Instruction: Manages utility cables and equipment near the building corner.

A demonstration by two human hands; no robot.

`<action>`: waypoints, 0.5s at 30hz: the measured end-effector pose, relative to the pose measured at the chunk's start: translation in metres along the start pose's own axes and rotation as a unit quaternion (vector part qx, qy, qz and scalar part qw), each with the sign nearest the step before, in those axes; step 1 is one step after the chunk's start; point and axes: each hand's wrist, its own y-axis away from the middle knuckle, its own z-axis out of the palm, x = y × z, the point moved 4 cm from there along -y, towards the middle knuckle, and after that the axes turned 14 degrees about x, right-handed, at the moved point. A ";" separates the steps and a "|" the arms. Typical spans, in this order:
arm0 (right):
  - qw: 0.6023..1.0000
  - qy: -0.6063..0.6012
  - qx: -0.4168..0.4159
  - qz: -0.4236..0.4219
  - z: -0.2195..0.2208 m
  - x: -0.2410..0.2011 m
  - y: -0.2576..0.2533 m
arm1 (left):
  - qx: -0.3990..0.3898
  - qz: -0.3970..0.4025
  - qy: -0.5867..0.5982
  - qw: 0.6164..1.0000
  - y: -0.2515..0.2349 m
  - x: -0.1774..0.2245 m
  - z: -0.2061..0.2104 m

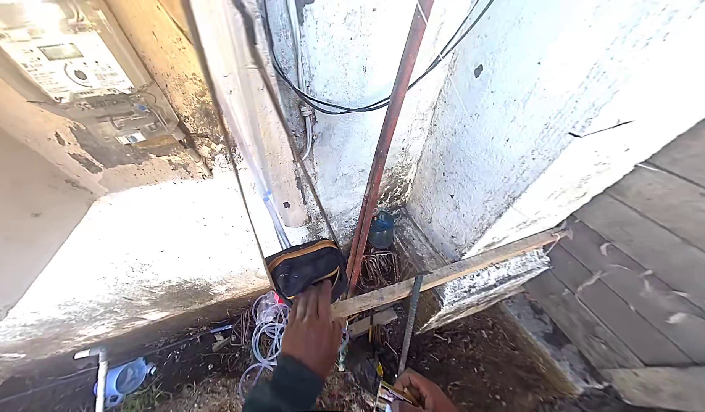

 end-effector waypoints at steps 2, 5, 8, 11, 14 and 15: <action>1.000 0.010 -0.004 0.007 -0.001 0.004 -0.002 | -0.189 -0.065 -0.119 0.973 -0.022 -0.001 0.014; 1.000 0.002 -0.009 0.018 -0.002 0.013 -0.005 | -0.363 -0.116 -0.178 0.907 -0.053 -0.005 0.022; 0.999 -0.020 -0.014 0.030 -0.003 0.020 -0.007 | -0.466 -0.114 -0.175 0.860 -0.076 -0.017 0.027; 0.999 -0.040 -0.002 0.029 -0.005 0.028 -0.010 | -0.532 -0.079 -0.194 0.820 -0.084 -0.025 0.036; 0.998 -0.044 -0.005 0.041 -0.005 0.042 -0.014 | -0.575 -0.060 -0.200 0.791 -0.079 -0.028 0.042; 0.998 -0.043 -0.006 0.044 -0.005 0.042 -0.016 | -0.588 -0.057 -0.199 0.782 -0.078 -0.024 0.042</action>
